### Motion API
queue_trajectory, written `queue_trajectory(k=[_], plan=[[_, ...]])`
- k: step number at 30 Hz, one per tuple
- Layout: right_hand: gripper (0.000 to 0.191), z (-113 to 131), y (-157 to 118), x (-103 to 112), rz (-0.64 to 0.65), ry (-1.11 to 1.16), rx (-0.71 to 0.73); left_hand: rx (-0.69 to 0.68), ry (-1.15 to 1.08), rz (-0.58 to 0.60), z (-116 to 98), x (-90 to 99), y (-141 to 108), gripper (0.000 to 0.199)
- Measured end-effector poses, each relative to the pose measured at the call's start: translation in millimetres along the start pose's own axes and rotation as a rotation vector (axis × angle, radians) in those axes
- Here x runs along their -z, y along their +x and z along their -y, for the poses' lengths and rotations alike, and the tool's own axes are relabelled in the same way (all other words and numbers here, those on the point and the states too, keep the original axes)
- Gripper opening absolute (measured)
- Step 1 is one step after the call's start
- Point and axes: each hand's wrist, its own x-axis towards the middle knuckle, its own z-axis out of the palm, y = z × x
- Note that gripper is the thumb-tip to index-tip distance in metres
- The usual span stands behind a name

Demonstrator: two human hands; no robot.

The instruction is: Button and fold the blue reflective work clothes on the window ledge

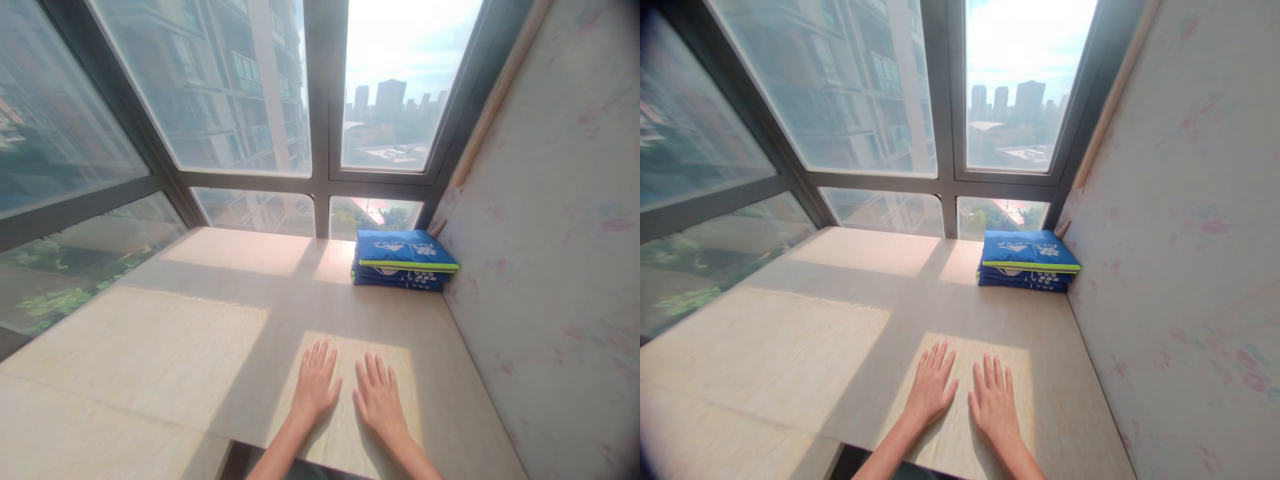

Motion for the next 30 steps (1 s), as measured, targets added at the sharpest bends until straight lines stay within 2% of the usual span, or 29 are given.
queue_trajectory(k=[13,30], plan=[[0.059,0,1,2,0.033,0.033,-0.004,-0.002,0.003,0.031,-2,6.5,-1,0.068],[0.059,2,2,10,0.03,0.031,-0.009,-0.003,0.017,-0.012,-3,2.4,0,0.065]])
